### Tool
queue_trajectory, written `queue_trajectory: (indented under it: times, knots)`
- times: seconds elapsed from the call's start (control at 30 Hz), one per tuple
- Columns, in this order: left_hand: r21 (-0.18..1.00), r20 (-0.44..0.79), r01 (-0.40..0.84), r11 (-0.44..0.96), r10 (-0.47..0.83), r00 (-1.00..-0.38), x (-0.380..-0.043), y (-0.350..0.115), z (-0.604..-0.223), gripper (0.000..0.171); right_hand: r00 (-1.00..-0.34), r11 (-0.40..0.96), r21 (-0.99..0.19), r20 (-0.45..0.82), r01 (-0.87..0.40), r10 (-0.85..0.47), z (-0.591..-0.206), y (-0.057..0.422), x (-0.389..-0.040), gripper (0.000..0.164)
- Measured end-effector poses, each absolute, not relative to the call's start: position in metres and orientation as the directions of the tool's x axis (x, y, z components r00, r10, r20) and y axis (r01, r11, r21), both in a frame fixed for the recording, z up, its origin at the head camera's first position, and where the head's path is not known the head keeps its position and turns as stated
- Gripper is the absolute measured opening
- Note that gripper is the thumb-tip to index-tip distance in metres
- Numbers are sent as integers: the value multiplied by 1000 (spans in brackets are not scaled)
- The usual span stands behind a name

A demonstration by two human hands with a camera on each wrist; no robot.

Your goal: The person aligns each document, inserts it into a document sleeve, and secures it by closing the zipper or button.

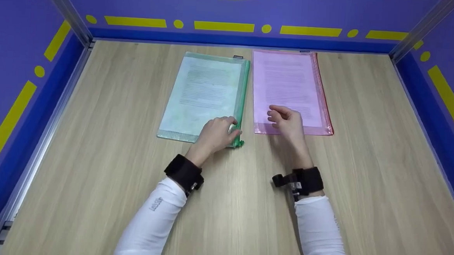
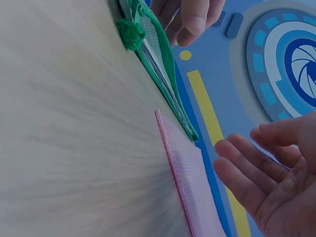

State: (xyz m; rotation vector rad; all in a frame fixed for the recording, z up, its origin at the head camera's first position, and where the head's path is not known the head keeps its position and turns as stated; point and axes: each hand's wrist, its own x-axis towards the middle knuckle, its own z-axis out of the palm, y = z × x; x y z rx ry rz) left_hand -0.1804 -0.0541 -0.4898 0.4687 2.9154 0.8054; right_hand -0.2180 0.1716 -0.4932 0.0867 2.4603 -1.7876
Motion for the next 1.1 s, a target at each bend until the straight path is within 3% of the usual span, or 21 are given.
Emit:
queue_trajectory:
  times: [0.27,0.4,0.73,1.1]
  knots:
    - [426,-162,314,849,413,-896,-172,-66,-492,75,-992,327,-939,-119,101,-34,-494,174,-217,33]
    - [423,-198,322,847,433,-879,-174,-66,-496,84,-991,327,-938,-133,116,-29,-495,176,-216,33]
    - [430,-183,315,846,423,-887,-174,-69,-497,64,-988,320,-941,-141,114,-64,-494,177,-214,35]
    - [530,-44,289,797,366,-929,-170,-77,-495,39,-983,320,-937,-169,139,-67,-496,174,-216,36]
